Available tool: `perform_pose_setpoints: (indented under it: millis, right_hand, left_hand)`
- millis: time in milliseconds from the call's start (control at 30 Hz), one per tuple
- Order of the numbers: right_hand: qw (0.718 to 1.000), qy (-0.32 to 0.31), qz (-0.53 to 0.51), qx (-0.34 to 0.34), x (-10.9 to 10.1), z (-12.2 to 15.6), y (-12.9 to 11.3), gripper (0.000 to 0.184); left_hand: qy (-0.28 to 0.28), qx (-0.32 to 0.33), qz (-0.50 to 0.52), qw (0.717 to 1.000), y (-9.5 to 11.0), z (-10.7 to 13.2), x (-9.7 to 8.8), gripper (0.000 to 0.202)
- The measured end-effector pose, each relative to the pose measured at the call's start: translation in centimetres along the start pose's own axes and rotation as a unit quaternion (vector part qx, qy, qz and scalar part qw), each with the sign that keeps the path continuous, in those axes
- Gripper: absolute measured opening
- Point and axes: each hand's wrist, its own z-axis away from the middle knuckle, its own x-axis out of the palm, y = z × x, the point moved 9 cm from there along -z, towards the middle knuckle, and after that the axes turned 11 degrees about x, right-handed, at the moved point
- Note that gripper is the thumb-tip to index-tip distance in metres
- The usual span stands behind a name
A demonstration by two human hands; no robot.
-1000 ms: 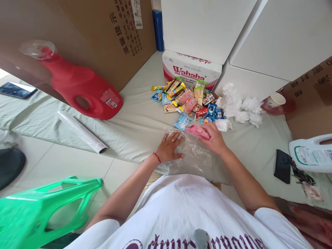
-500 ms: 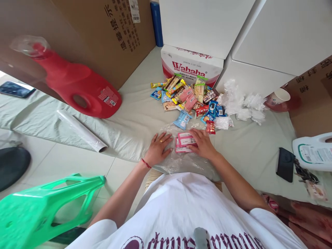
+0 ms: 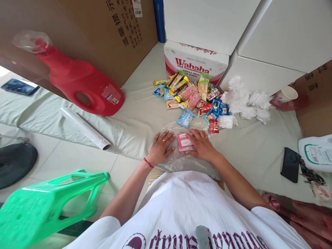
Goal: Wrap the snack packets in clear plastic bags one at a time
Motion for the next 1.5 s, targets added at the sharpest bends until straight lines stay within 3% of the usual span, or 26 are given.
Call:
perform_pose_setpoints:
  millis: [233,467,567,667,900,1167,1267,1367,1433,1500]
  right_hand:
    - [0.997,-0.036,-0.064,0.02,-1.0,-0.3,0.7,0.081]
    - [0.999,0.0,-0.041,0.013,-1.3,0.6,-1.4,0.091]
    - [0.999,-0.022,-0.03,-0.001,-1.4,0.9,-2.1,0.08]
    - [0.998,-0.046,-0.038,-0.007,-1.4,0.4,-1.7,0.072]
    - [0.997,-0.07,-0.011,-0.026,0.3,-0.8,-1.1,0.079]
    - [0.999,-0.029,-0.027,-0.035,-1.0,-0.2,-0.8,0.085]
    - [0.998,-0.042,-0.024,-0.045,-0.4,-0.6,-0.7,0.084]
    - [0.996,-0.063,-0.033,-0.051,0.0,-0.4,-0.3,0.086]
    - [0.996,-0.032,-0.071,-0.054,-1.3,0.7,0.5,0.083]
    - [0.993,0.025,-0.11,-0.037,-3.2,3.1,2.1,0.063]
  left_hand:
    - [-0.026,0.006,-0.022,0.999,-0.2,1.2,-0.1,0.063]
    - [-0.028,0.01,-0.025,0.999,-0.2,1.1,-0.2,0.064]
    - [-0.039,0.008,-0.024,0.999,-0.3,1.1,-0.1,0.064]
    - [-0.045,0.009,-0.024,0.999,-0.3,1.1,-0.2,0.064]
    - [-0.036,0.013,-0.026,0.999,-0.2,1.0,-0.4,0.063]
    - [-0.034,0.013,-0.012,0.999,-0.4,1.0,-0.3,0.063]
    - [-0.032,0.011,0.001,0.999,-0.7,0.9,-0.4,0.063]
    - [0.002,0.012,0.023,1.0,-0.9,1.2,-1.6,0.062]
    - [0.069,0.017,0.027,0.997,-0.6,2.2,-3.5,0.058]
    - [0.152,0.021,0.019,0.988,0.3,3.9,-5.6,0.05]
